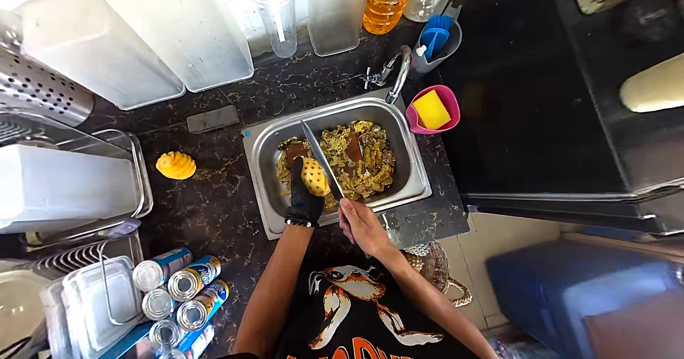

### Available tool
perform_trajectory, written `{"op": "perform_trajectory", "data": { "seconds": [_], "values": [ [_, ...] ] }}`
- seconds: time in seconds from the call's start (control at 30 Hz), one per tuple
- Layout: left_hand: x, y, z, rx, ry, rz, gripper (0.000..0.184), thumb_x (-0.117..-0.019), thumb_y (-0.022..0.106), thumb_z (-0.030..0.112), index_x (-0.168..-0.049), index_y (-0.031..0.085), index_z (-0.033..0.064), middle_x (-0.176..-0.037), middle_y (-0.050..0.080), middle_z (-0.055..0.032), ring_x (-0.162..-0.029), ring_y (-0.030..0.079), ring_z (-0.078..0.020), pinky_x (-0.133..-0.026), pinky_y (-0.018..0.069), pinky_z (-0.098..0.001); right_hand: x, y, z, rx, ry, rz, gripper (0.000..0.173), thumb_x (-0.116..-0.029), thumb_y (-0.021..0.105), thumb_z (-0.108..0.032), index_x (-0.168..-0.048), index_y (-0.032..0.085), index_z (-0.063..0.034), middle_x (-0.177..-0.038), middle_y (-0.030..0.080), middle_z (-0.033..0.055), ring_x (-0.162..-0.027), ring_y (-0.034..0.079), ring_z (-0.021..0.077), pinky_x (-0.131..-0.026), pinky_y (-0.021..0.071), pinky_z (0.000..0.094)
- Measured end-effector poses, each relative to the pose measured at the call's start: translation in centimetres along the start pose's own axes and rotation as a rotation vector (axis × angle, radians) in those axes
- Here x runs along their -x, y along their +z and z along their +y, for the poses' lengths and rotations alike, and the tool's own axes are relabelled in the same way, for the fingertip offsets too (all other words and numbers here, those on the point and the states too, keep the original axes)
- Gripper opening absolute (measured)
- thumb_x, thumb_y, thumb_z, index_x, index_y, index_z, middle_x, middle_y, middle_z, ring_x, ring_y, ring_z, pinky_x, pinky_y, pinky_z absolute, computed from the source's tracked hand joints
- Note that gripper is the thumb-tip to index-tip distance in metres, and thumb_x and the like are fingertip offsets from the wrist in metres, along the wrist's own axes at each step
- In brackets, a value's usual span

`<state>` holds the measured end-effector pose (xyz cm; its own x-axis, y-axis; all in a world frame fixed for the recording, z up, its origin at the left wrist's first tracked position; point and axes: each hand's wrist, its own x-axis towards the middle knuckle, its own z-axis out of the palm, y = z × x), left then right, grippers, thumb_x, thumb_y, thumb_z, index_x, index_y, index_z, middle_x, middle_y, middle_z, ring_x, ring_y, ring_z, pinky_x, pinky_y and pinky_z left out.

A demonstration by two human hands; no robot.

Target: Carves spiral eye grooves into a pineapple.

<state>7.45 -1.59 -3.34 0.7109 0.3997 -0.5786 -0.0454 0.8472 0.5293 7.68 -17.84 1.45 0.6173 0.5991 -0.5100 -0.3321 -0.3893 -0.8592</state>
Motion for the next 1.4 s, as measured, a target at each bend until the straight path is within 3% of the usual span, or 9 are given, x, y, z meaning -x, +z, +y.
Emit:
{"op": "perform_trajectory", "data": {
  "seconds": [0.13, 0.3, 0.47, 0.57, 0.7, 1.13, 1.4],
  "values": [
    [0.9, 1.6, 0.1, 0.055, 0.052, -0.011, 0.031, -0.1082, 0.041, 0.040, -0.126, 0.055, 0.0187, -0.106, 0.065, -0.0031, -0.097, 0.065, -0.0145, -0.085, 0.0569, -0.0363, -0.1, 0.5, 0.2, 0.010, -0.024, 0.023, 0.047, -0.1121, 0.030, -0.038, -0.089, 0.058, -0.0091, -0.062, 0.049, -0.0043, -0.048, 0.048, 0.0071, -0.047, 0.0451, 0.0243],
    [1.6, 2.2, 0.3, 0.006, 0.053, 0.030, 0.030, -0.1060, 0.046, 0.035, -0.127, 0.053, 0.0150, -0.111, 0.064, -0.0070, -0.101, 0.064, -0.0188, -0.088, 0.0557, -0.0411, 0.3, 0.6, 0.5, -0.024, -0.065, 0.079, 0.048, -0.1120, 0.029, -0.039, -0.088, 0.058, -0.0094, -0.060, 0.048, -0.0049, -0.047, 0.047, 0.0072, -0.045, 0.0443, 0.0243],
    [1.5, 2.2, -0.1, -0.048, 0.001, 0.157, 0.047, -0.0996, 0.062, 0.039, -0.138, 0.051, 0.0149, -0.117, 0.065, -0.0115, -0.101, 0.066, -0.0236, -0.085, 0.0580, -0.0455, 0.8, 0.5, 0.2, -0.086, -0.086, 0.081, 0.048, -0.1122, 0.027, -0.040, -0.088, 0.056, -0.0092, -0.059, 0.047, -0.0045, -0.046, 0.046, 0.0069, -0.044, 0.0436, 0.0233],
    [1.9, 2.5, -0.1, -0.015, 0.016, 0.127, 0.041, -0.1008, 0.060, 0.035, -0.136, 0.051, 0.0160, -0.115, 0.065, -0.0098, -0.100, 0.066, -0.0221, -0.084, 0.0577, -0.0438, 1.1, 0.5, 0.1, -0.071, -0.092, 0.073, 0.048, -0.1123, 0.027, -0.039, -0.087, 0.056, -0.0097, -0.060, 0.047, -0.0046, -0.045, 0.046, 0.0067, -0.044, 0.0429, 0.0227],
    [2.4, 2.3, -0.3, -0.011, 0.024, 0.071, 0.035, -0.1007, 0.060, 0.039, -0.129, 0.058, 0.0193, -0.110, 0.067, -0.0051, -0.097, 0.067, -0.0177, -0.082, 0.0588, -0.0389, 1.2, 0.6, 0.0, -0.068, -0.077, 0.069, 0.049, -0.1124, 0.026, -0.039, -0.088, 0.056, -0.0082, -0.061, 0.048, -0.0036, -0.045, 0.046, 0.0079, -0.043, 0.0434, 0.0240],
    [2.7, 2.3, -0.1, -0.005, -0.046, 0.044, 0.029, -0.1006, 0.058, 0.039, -0.121, 0.059, 0.0191, -0.101, 0.067, -0.0038, -0.089, 0.067, -0.0166, -0.078, 0.0593, -0.0379, 1.9, 0.3, 0.3, -0.049, -0.072, 0.060, 0.050, -0.1118, 0.026, -0.041, -0.089, 0.056, -0.0089, -0.062, 0.049, -0.0040, -0.046, 0.047, 0.0075, -0.044, 0.0437, 0.0238],
    [2.5, 2.6, -1.1, -0.019, 0.010, 0.123, 0.033, -0.0995, 0.061, 0.039, -0.126, 0.059, 0.0190, -0.105, 0.066, -0.0046, -0.090, 0.067, -0.0166, -0.078, 0.0584, -0.0374, 2.0, 0.5, 0.0, -0.166, -0.009, 0.046, 0.051, -0.1119, 0.021, -0.041, -0.085, 0.051, -0.0095, -0.057, 0.045, -0.0041, -0.042, 0.044, 0.0065, -0.041, 0.0413, 0.0218]
  ]
}}
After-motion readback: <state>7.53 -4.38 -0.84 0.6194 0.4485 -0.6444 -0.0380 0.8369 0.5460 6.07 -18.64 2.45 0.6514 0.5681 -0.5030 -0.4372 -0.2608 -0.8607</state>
